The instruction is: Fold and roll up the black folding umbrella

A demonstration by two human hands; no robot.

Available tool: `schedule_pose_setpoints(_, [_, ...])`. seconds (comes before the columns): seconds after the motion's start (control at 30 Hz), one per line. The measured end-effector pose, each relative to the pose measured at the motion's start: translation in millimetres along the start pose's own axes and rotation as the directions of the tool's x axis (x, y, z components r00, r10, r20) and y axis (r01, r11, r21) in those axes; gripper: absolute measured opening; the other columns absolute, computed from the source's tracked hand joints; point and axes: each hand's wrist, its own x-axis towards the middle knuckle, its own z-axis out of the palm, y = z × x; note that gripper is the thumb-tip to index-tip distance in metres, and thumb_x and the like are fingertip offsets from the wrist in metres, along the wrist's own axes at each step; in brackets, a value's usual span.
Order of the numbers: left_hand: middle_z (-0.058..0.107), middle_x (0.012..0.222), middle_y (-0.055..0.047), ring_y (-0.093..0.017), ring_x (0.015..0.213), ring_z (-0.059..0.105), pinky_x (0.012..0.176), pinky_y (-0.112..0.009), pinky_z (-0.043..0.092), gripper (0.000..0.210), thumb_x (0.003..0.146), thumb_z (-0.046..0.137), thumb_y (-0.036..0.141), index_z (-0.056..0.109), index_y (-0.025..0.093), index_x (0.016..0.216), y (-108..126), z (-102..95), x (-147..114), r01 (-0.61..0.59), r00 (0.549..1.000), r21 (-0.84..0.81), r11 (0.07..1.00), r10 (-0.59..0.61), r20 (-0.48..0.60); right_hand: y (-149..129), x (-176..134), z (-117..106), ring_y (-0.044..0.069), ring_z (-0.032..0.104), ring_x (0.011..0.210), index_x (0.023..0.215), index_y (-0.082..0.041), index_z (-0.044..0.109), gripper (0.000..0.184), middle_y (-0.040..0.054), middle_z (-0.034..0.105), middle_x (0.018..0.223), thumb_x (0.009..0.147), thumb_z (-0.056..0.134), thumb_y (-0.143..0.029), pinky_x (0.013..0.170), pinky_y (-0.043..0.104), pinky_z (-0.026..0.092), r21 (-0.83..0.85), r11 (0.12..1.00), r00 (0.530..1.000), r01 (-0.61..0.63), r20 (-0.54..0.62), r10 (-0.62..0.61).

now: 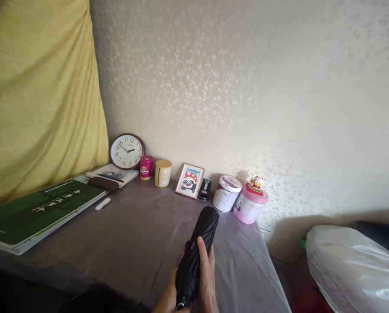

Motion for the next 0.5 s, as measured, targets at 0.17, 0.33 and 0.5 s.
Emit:
schedule_pose_setpoints(0.17, [0.036, 0.140, -0.012, -0.025, 0.105, 0.057, 0.086, -0.030, 0.041, 0.088, 0.061, 0.044, 0.000, 0.012, 0.019, 0.141, -3.5, 2.7, -2.7, 0.128, 0.992, 0.361, 0.924, -0.120, -0.045, -0.6, -2.9, -0.8, 0.018, 0.063, 0.070, 0.107, -0.019, 0.057, 0.053, -0.0003, 0.067, 0.079, 0.066, 0.067, -0.051, 0.062, 0.026, 0.050, -0.050, 0.999, 0.999, 0.017, -0.047, -0.020])
schedule_pose_setpoints(0.33, [0.038, 0.138, -0.013, -0.025, 0.113, 0.051, 0.093, -0.031, 0.039, 0.087, 0.060, 0.048, 0.004, 0.015, 0.016, 0.140, 2.0, -0.3, -6.4, -0.029, 0.999, 0.191, 0.981, 0.031, -0.007, -4.3, -2.4, -4.3, 0.018, 0.062, 0.065, 0.104, -0.017, 0.060, 0.056, -0.0001, 0.067, 0.075, 0.062, 0.070, -0.052, 0.058, 0.026, 0.050, 0.002, 1.000, 0.992, -0.012, -0.127, 0.012])
schedule_pose_setpoints(0.5, [0.055, 0.117, -0.010, -0.018, 0.085, 0.063, 0.072, -0.028, 0.047, 0.088, 0.067, 0.055, 0.020, 0.005, 0.021, 0.140, 8.6, -3.9, -9.7, 0.011, 0.972, -0.290, 0.957, 0.058, 0.229, -6.6, 0.7, -11.7, 0.018, 0.058, 0.051, 0.086, -0.011, 0.064, 0.057, 0.0033, 0.064, 0.061, 0.061, 0.065, -0.061, 0.048, 0.029, 0.047, 0.023, 0.994, 0.994, -0.105, 0.014, 0.104])
